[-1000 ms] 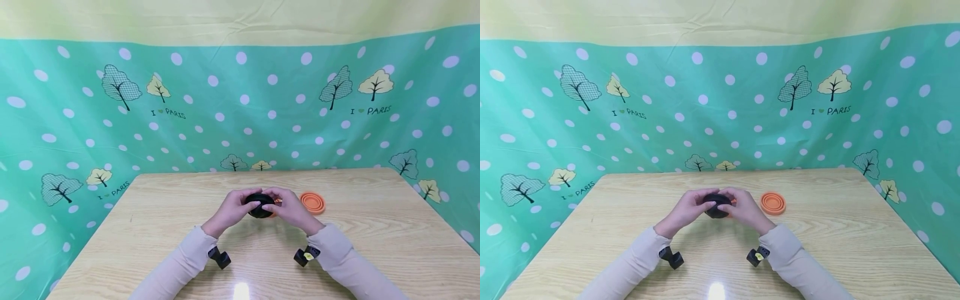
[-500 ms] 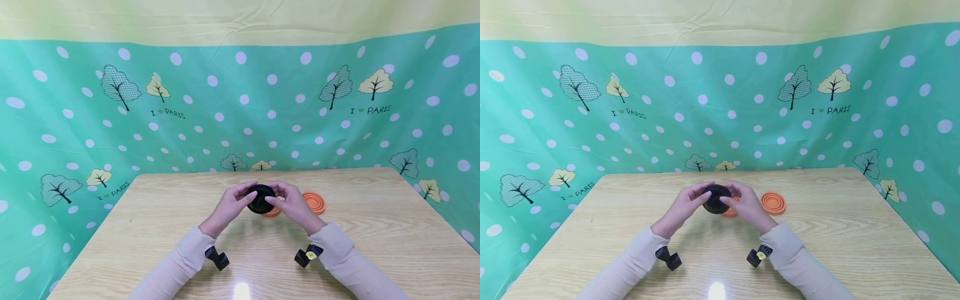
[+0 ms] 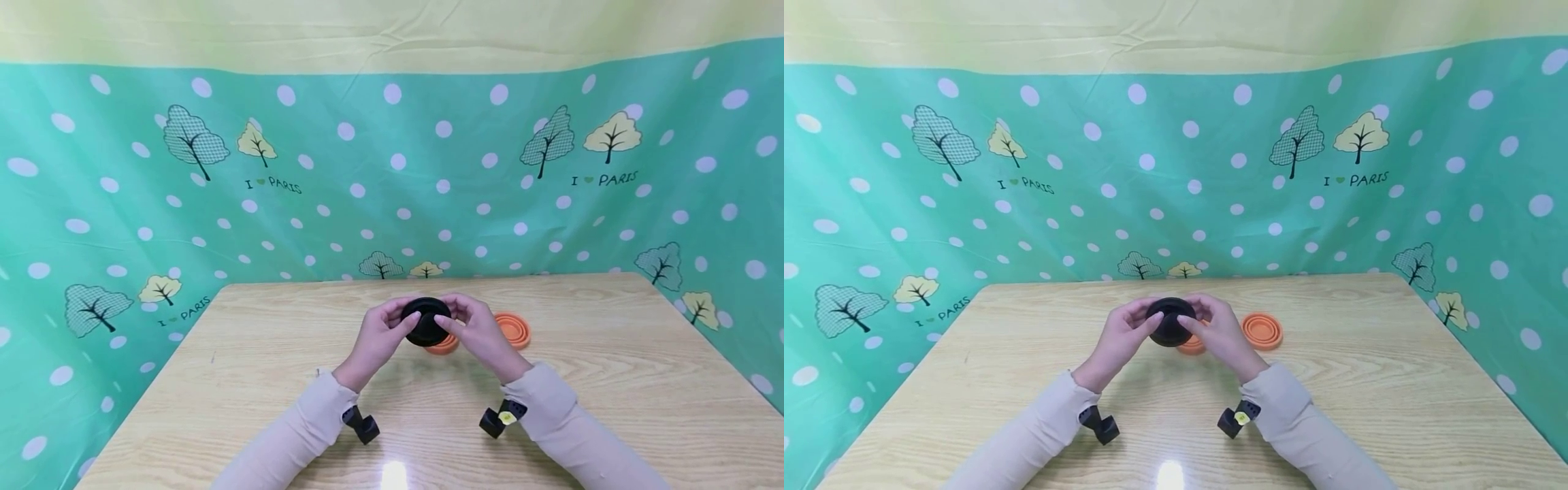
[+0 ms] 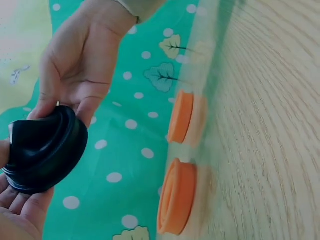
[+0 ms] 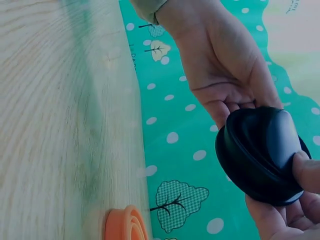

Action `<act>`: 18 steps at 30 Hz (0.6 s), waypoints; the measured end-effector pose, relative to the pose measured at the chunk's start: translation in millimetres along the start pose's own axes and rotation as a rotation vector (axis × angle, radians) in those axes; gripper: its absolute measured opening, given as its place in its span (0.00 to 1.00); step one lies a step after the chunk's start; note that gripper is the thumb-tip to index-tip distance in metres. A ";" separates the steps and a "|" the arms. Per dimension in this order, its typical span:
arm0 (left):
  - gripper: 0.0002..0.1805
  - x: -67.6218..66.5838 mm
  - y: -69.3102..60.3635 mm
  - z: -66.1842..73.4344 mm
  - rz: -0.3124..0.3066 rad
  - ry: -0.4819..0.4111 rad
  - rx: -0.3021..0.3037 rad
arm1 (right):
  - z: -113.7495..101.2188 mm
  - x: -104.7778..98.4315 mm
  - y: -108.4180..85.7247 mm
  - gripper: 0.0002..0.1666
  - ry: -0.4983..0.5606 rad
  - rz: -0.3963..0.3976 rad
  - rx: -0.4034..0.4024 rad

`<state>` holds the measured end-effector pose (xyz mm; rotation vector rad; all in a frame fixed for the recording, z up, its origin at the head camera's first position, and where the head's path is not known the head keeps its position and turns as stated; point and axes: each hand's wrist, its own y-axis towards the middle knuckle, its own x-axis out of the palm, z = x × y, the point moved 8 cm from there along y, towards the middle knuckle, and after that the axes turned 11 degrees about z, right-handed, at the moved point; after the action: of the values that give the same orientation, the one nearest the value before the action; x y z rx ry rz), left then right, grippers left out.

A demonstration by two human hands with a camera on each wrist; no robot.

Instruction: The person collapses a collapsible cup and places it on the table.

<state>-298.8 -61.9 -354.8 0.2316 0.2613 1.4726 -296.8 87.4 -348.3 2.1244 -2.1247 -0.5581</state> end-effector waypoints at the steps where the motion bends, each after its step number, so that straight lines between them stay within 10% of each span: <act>1: 0.17 0.0 -0.9 3.3 0.000 0.000 -0.001 | 0.1 0.5 0.2 0.16 0.001 -0.010 0.001; 18: 0.17 4.3 -3.3 4.0 -0.199 0.212 0.071 | -1.0 15.6 -4.7 0.20 -0.094 -0.228 -0.063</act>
<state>-294.1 -57.9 -352.2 0.1031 0.4948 1.2921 -292.5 72.1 -351.9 2.3641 -1.8915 -0.7492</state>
